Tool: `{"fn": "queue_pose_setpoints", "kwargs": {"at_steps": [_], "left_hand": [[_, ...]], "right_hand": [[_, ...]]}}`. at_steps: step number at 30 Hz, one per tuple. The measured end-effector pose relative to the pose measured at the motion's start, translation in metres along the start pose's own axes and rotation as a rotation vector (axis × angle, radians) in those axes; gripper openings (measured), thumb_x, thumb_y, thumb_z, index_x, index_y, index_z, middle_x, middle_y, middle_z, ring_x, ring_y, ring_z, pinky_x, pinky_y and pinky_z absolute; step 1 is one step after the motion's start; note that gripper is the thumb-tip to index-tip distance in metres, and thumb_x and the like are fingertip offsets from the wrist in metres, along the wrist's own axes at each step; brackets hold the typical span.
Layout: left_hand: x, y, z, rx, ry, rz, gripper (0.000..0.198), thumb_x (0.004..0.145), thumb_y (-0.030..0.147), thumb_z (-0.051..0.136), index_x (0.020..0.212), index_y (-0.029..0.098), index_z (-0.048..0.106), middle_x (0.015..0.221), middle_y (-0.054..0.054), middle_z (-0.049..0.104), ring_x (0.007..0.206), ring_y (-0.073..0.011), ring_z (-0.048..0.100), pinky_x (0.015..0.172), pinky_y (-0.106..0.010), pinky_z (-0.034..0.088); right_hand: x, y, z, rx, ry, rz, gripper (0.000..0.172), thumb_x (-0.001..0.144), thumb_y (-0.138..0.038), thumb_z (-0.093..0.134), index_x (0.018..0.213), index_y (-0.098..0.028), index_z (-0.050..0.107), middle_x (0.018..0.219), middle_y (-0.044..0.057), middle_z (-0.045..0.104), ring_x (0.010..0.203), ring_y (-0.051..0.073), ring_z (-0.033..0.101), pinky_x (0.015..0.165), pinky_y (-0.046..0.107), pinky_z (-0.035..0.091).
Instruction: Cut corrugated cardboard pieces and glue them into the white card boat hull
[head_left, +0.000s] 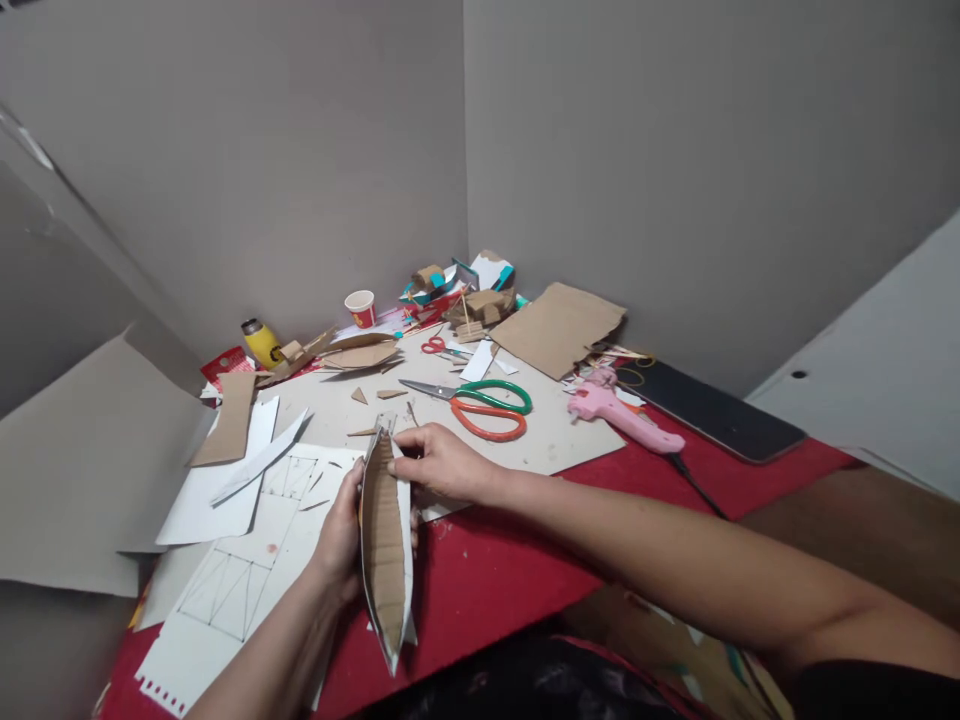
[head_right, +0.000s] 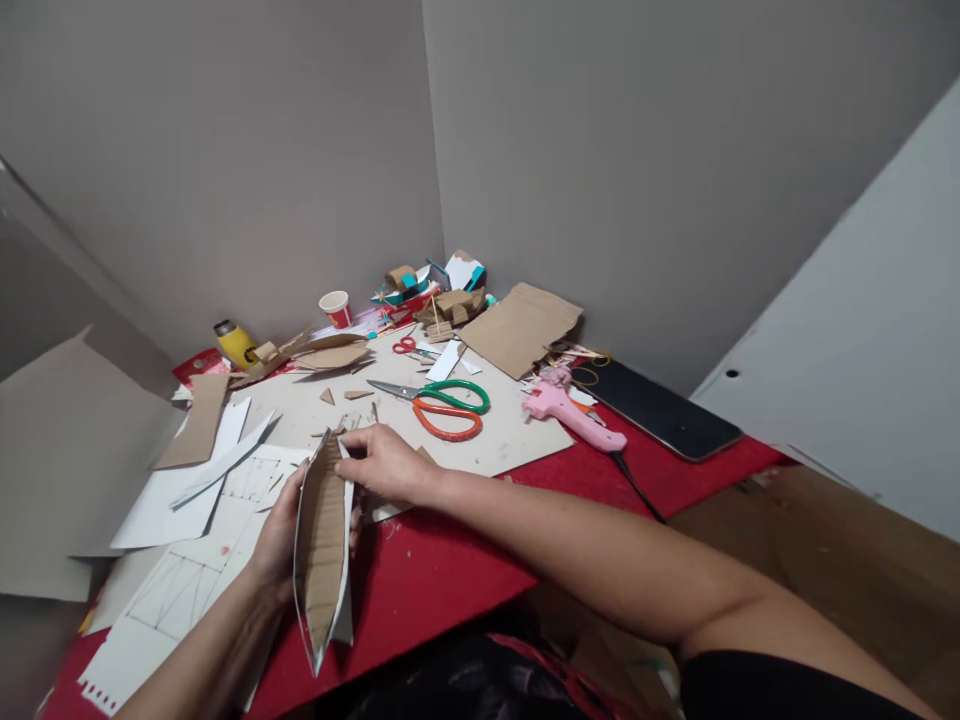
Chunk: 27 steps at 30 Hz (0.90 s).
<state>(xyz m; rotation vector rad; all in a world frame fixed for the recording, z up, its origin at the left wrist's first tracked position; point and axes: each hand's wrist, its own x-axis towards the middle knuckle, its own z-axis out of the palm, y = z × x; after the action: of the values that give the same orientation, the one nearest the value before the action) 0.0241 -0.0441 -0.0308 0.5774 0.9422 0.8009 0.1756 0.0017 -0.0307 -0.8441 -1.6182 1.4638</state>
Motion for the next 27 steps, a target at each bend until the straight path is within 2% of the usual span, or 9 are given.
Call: {"fn": "queue_pose_setpoints", "kwargs": {"at_steps": [4,8,11,16,22,27], "left_hand": [[0.003,0.002,-0.005,-0.036,-0.014,-0.047,0.057,0.088,0.057,0.039,0.079,0.009,0.069,0.059,-0.011,0.07,0.047,-0.0186,0.064,0.046,-0.027,0.052],[0.001,0.005,-0.008,-0.063,-0.042,-0.118,0.059,0.086,0.059,0.043,0.085,0.007,0.07,0.064,-0.013,0.071,0.051,-0.0215,0.067,0.05,-0.03,0.054],[-0.002,0.007,-0.009,-0.054,-0.064,-0.166,0.06,0.086,0.061,0.041,0.087,0.009,0.07,0.063,-0.012,0.071,0.053,-0.0224,0.068,0.051,-0.03,0.055],[-0.002,0.007,-0.01,-0.04,-0.047,-0.178,0.063,0.088,0.061,0.036,0.09,0.008,0.069,0.06,-0.013,0.07,0.051,-0.0236,0.067,0.046,-0.031,0.053],[-0.002,0.009,-0.009,-0.062,-0.117,-0.193,0.067,0.088,0.062,0.033,0.094,0.005,0.068,0.062,-0.014,0.07,0.05,-0.0235,0.067,0.049,-0.033,0.054],[-0.002,0.008,-0.009,-0.044,-0.142,-0.208,0.069,0.087,0.064,0.032,0.095,0.005,0.067,0.062,-0.014,0.07,0.049,-0.0219,0.065,0.05,-0.032,0.055]], "right_hand": [[-0.002,0.006,0.0,0.038,0.006,0.02,0.012,0.076,-0.019,0.05,0.081,-0.015,0.06,0.063,-0.004,0.053,0.052,0.009,0.047,0.048,0.019,0.038],[-0.006,0.002,0.0,0.042,-0.055,0.04,0.012,0.08,-0.024,0.051,0.075,-0.015,0.057,0.06,-0.004,0.051,0.05,0.009,0.046,0.048,0.02,0.038],[-0.009,-0.001,0.002,0.037,-0.054,0.035,0.011,0.08,-0.023,0.05,0.075,-0.015,0.055,0.061,-0.004,0.051,0.05,0.009,0.046,0.048,0.02,0.038],[-0.009,0.001,0.006,0.057,-0.027,0.021,0.011,0.08,-0.022,0.051,0.078,-0.014,0.058,0.063,-0.004,0.052,0.05,0.008,0.045,0.046,0.019,0.038],[-0.009,0.003,0.003,0.001,-0.044,0.068,0.013,0.083,-0.025,0.054,0.079,-0.014,0.061,0.056,-0.004,0.054,0.044,0.007,0.047,0.043,0.018,0.038],[-0.013,0.0,0.002,0.02,-0.053,0.061,0.016,0.085,-0.027,0.055,0.092,-0.015,0.063,0.06,-0.004,0.058,0.044,0.008,0.051,0.043,0.019,0.042]]}}
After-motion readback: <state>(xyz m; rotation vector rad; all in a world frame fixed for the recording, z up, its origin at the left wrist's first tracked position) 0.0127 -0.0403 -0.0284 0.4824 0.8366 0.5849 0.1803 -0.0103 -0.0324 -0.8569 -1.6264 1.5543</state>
